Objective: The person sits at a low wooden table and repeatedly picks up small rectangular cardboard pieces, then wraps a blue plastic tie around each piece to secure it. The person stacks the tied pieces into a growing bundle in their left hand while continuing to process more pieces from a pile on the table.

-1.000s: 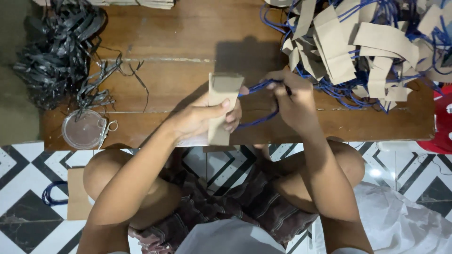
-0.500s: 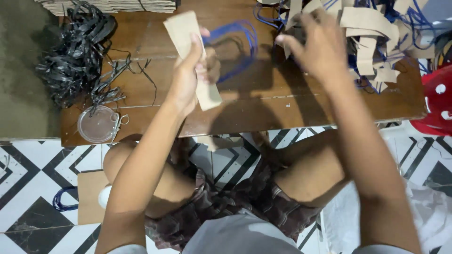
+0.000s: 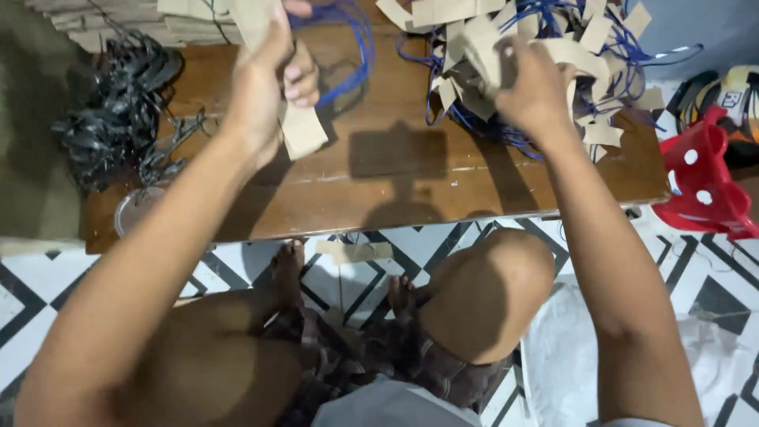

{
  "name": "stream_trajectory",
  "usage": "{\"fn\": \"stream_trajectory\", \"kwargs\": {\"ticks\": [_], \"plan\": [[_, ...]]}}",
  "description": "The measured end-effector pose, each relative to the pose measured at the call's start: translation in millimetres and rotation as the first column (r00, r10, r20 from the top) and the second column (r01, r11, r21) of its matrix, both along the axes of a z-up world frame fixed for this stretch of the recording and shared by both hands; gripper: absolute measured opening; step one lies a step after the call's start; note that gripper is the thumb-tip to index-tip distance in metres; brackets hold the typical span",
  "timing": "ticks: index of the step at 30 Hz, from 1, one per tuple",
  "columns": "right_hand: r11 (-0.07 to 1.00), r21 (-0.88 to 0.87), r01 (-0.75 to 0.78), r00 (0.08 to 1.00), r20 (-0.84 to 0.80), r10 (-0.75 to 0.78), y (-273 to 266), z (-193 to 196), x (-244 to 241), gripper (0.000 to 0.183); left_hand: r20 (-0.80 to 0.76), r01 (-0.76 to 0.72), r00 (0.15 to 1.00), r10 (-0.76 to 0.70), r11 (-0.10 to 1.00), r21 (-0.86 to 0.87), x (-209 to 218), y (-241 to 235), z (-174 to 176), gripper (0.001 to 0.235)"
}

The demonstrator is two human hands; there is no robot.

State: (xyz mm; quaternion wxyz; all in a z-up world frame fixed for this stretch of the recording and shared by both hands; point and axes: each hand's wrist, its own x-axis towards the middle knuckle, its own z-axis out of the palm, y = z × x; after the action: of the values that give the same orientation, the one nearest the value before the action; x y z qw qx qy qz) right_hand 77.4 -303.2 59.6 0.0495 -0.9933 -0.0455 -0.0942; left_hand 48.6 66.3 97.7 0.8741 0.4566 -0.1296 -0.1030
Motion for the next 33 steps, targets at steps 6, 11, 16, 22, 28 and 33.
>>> {"fn": "stream_trajectory", "kwargs": {"ticks": [6, 11, 16, 22, 28, 33], "plan": [[0.682, 0.698, -0.219, 0.971, 0.227, 0.078, 13.5, 63.3, -0.9, 0.046, -0.032, -0.123, 0.992, 0.126, 0.990, 0.073, 3.9, -4.8, 11.8, 0.038], [0.596, 0.541, -0.593, 0.764, 0.612, 0.205, 68.9, 86.1, -17.2, 0.045, 0.002, -0.159, 0.987, 0.159, 0.987, -0.014, 8.0, -19.4, -1.4, 0.053], [0.534, 0.480, -0.697, 0.703, 0.605, 0.374, 140.9, 77.9, -38.0, 0.053, 0.120, -0.215, 0.971, 0.209, 0.976, 0.044, 7.3, -33.5, 4.0, 0.068], [0.586, 0.410, -0.699, 0.703, 0.543, 0.459, 170.1, 16.3, -38.8, 0.066, 0.140, -0.136, 0.982, 0.128, 0.990, 0.046, 7.6, -37.2, -29.4, 0.086], [0.583, 0.366, -0.726, 0.687, 0.438, 0.580, 171.2, -3.4, -38.0, 0.066, 0.271, -0.005, 0.962, 0.018, 0.999, -0.052, 15.2, -26.4, -29.9, 0.042], [0.622, 0.423, -0.659, 0.752, 0.377, 0.541, 148.0, -12.8, -26.6, 0.050, 0.354, 0.024, 0.935, -0.024, 1.000, 0.004, 32.8, -24.7, -31.8, 0.042]]}}
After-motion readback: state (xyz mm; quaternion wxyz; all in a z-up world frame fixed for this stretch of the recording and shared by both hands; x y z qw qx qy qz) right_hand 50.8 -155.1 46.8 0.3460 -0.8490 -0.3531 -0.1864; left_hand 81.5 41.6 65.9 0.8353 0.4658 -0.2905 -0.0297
